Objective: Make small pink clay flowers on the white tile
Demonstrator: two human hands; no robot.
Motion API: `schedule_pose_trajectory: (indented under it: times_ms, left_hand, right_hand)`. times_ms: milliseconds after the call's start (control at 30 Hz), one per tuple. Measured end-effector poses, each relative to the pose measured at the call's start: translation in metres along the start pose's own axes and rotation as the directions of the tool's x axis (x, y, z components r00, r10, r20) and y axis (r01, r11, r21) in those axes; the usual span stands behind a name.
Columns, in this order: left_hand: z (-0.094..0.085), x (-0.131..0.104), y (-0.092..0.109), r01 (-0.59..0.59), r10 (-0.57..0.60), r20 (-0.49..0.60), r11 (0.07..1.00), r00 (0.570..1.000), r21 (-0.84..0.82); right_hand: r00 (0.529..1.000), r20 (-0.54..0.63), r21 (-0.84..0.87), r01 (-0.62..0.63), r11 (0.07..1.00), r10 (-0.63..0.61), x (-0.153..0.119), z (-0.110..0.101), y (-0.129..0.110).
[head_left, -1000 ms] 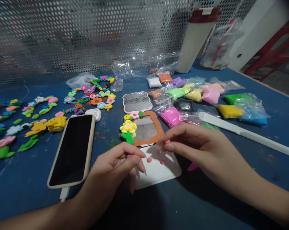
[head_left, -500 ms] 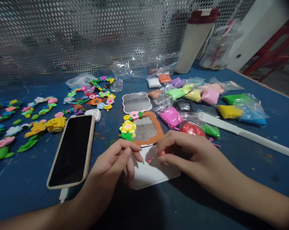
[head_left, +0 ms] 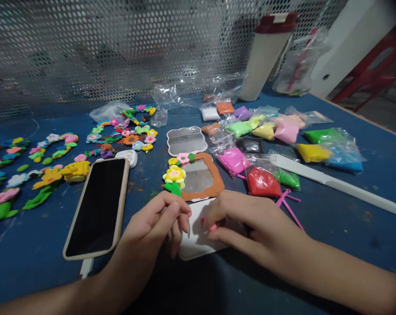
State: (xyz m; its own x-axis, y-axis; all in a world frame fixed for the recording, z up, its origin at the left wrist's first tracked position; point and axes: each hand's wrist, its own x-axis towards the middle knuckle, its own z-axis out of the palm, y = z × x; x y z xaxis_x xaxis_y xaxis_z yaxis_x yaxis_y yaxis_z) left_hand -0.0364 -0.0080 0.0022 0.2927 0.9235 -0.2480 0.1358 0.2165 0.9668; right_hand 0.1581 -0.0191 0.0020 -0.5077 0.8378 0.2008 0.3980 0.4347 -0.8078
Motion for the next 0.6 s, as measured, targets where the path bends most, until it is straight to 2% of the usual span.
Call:
schedule_pose_trajectory:
  times_ms: [167,267,400,433,500,600]
  left_hand:
    - [0.003,0.001,0.001,-0.006,0.006,-0.014,1.000,1.000,0.000]
    - [0.004,-0.001,0.004,-0.021,0.022,-0.011,1.000,1.000,0.011]
    - [-0.003,-0.022,0.009,-0.133,0.133,0.011,0.979,0.991,0.156]
    - [-0.006,-0.030,0.009,-0.181,0.172,0.059,0.958,0.983,0.221]
    - [-0.012,-0.045,0.004,-0.208,0.158,0.181,0.930,0.971,0.302]
    - [-0.019,-0.051,-0.013,-0.186,0.146,0.140,0.923,0.979,0.337]
  right_hand:
    - [0.995,0.047,-0.082,0.089,0.993,-0.086,0.000,0.003,0.002]
    - [0.980,0.076,-0.201,0.193,0.960,-0.181,-0.001,0.007,0.004]
    - [0.947,0.100,-0.393,0.319,0.862,-0.305,-0.004,0.013,0.005]
    - [0.934,0.112,-0.419,0.354,0.836,-0.340,-0.004,0.014,0.004]
    - [0.904,0.150,-0.448,0.423,0.788,-0.400,-0.004,0.014,0.002]
    - [0.874,0.193,-0.486,0.481,0.730,-0.447,-0.006,0.012,-0.002]
